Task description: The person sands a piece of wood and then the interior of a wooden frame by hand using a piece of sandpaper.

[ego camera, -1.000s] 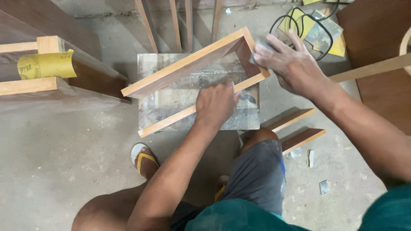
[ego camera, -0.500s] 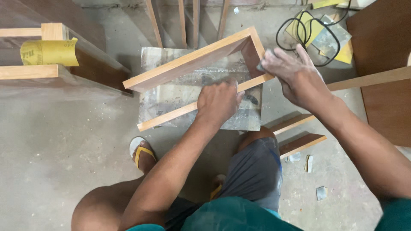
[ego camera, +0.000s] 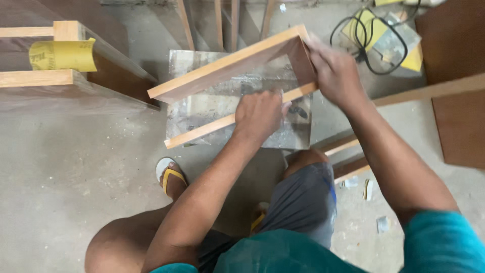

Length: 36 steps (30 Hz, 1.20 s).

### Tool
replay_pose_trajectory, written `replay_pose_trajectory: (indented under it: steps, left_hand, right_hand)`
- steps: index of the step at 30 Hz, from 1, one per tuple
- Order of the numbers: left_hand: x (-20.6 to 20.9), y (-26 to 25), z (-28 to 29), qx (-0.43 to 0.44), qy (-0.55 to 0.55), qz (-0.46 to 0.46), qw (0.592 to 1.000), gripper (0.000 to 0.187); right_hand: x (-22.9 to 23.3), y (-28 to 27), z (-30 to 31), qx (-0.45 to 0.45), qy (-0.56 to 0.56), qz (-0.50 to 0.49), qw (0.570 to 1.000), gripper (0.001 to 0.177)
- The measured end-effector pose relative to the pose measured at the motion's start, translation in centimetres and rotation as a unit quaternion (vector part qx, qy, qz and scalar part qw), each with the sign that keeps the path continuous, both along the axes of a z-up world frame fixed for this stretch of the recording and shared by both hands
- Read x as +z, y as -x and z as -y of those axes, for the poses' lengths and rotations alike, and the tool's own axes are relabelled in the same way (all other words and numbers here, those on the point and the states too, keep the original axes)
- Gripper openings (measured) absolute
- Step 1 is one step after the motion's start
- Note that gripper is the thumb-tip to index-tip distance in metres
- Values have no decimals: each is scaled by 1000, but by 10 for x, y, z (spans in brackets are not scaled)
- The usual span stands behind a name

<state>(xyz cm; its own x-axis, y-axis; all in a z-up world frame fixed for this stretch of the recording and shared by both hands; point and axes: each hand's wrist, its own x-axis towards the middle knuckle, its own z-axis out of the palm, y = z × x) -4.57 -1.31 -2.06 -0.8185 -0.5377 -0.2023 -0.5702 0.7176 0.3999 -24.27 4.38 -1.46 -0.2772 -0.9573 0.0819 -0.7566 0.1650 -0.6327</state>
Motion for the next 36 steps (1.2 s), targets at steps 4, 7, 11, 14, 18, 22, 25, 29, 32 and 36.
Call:
replay_pose_trajectory:
  steps: [4,7,11,14,18,22,25,29,32,36]
  left_hand:
    - [6,2,4,29,-13,34,999,42]
    - [5,3,3,38,-23,40,998,44]
    - [61,-8,-5,58,-103,34,992,63]
    - [45,-14,-5,41,-86,22,995,58]
    - [49,-58,-12,71,-17,62,995,52]
    - [46,-94,-12,93,-18,105,990,62]
    - [-1,-102,3,88,64,49,993,66]
    - [-33,-109,-2,80,164,-9,983,57]
    - [-36,-108,-3,99,103,-4,990,56]
    - [-47,-106,3,97,115,-43,988,57]
  right_hand:
    - [-13,7,29,47,79,-62,994,33]
    - [38,-34,-46,10,-16,-113,993,34]
    - [34,-42,-138,-24,-48,-73,996,32]
    - [34,-35,-108,-38,69,-87,993,35]
    - [9,-32,-73,68,-7,-231,971,50]
    - [60,-50,-66,182,-55,-369,910,37]
    - [88,-15,-43,117,-146,-379,906,41]
    - [49,32,1,75,62,-218,971,27]
    - [52,8,27,-121,-30,98,987,25]
    - [52,-13,25,-177,-7,246,953,23]
